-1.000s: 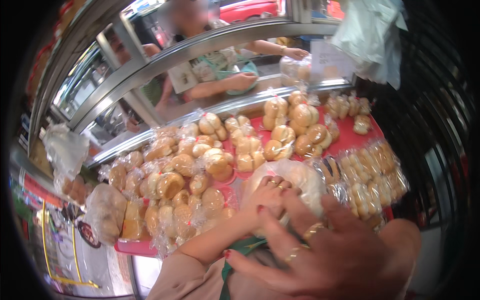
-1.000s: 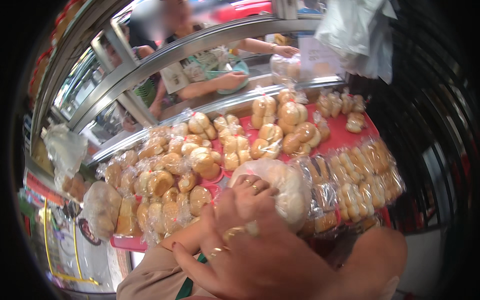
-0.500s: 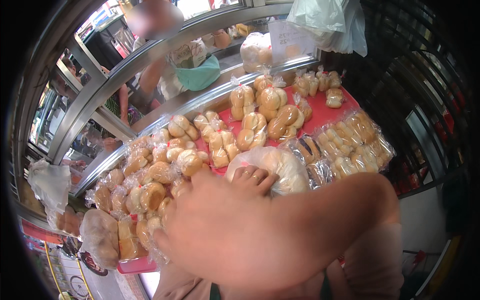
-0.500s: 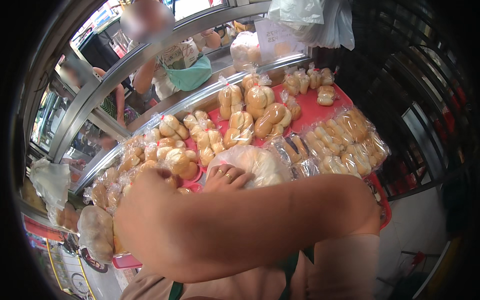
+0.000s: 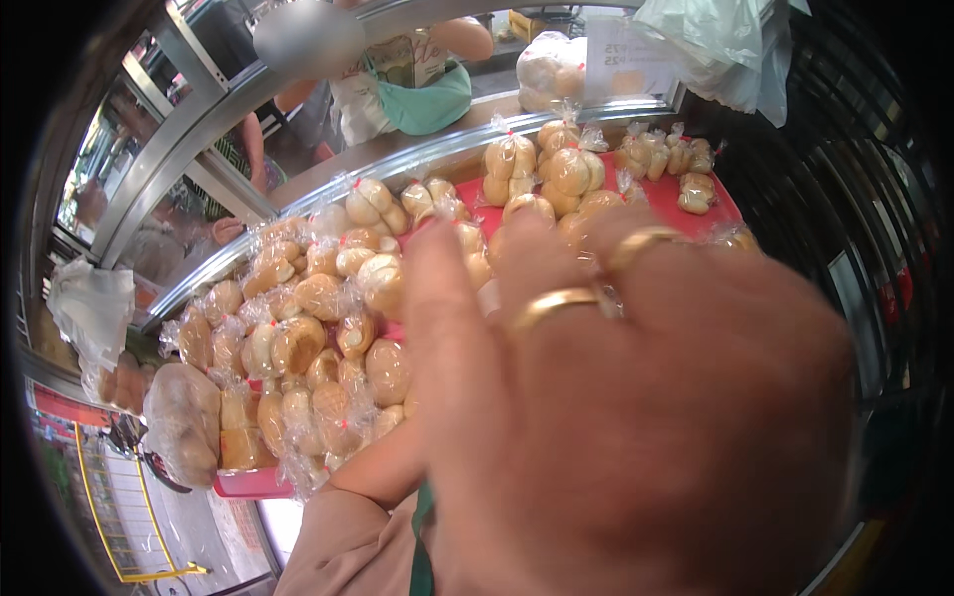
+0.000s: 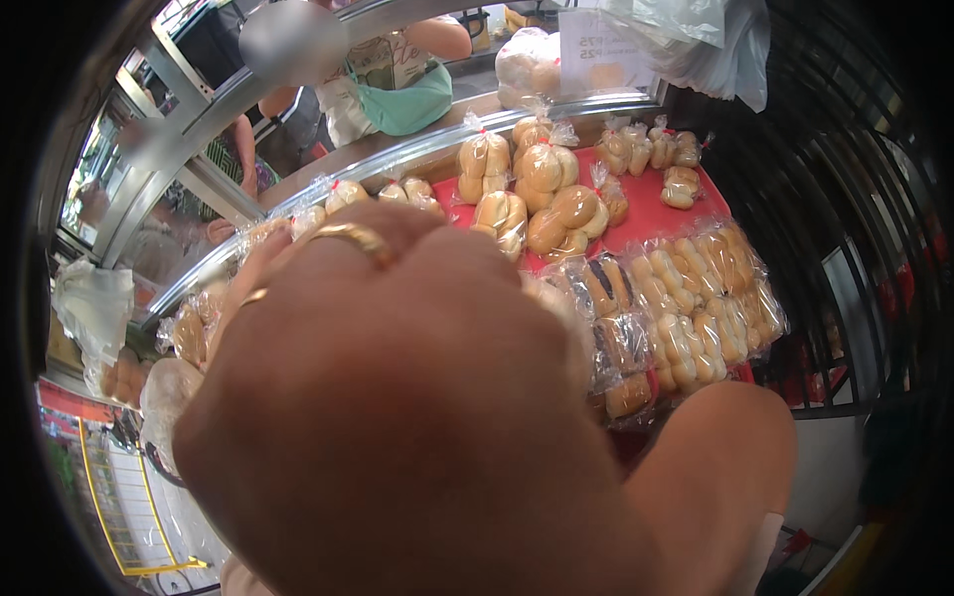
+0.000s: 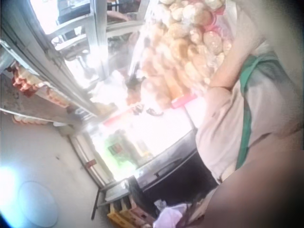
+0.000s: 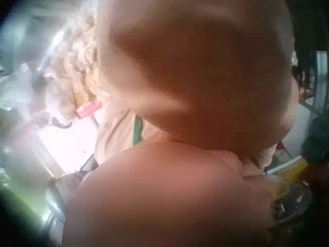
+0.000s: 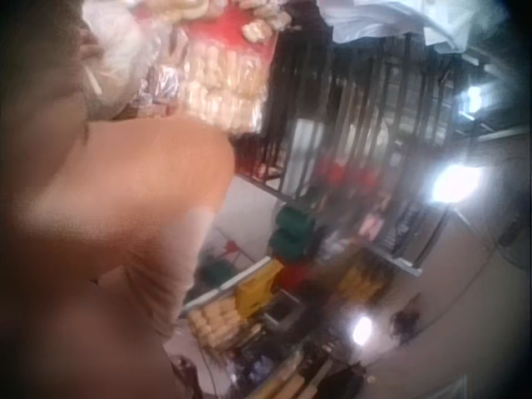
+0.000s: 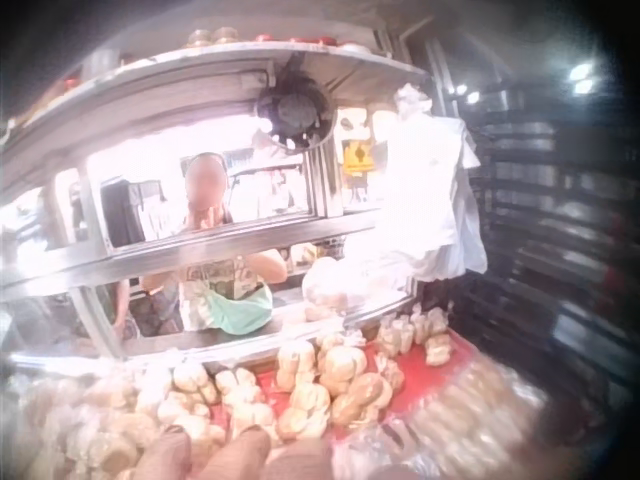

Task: The person packs various bread rolls into plastic bags at a bakery counter. They handle the rolls by hand, place them into bags, and hand the bags to customers. The person also receives cash and places it into a drawer.

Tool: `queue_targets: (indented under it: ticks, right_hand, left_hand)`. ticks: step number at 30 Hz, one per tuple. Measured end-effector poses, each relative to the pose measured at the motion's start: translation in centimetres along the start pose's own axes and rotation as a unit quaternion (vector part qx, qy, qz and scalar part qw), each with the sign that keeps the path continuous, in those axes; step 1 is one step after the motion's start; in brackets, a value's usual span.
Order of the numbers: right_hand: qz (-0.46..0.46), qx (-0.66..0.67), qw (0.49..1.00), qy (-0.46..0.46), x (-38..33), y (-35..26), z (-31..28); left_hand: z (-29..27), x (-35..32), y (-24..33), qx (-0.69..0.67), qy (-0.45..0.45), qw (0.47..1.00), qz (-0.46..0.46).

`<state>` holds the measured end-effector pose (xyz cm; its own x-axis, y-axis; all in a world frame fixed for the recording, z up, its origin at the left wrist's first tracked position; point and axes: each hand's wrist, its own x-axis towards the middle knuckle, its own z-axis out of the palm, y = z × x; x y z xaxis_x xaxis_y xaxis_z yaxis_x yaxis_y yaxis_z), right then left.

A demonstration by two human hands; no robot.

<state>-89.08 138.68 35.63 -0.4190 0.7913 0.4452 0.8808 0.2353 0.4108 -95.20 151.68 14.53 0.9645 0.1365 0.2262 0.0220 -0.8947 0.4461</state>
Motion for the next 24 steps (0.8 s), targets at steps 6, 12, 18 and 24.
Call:
queue_targets:
  ticks: [6,12,18,24]
  right_hand:
    - [0.189,-0.065,0.98,0.005,-4.8,1.1,3.5]
    - [0.373,0.14,0.892,-0.214,-13.9,4.7,10.9]
    - [0.578,0.421,0.693,-0.093,-24.0,3.1,17.3]
    - [0.669,0.598,0.41,0.165,-29.0,1.5,21.1]
  left_hand:
    - [-1.0,0.2,0.8,-0.118,0.029,0.992,-0.04]
    - [0.7,0.3,0.7,0.087,0.0,0.994,0.067]
    - [0.5,2.9,-1.7,-0.152,0.071,0.986,-0.016]
    - [-3.6,5.1,1.0,-0.299,0.211,0.93,0.02]
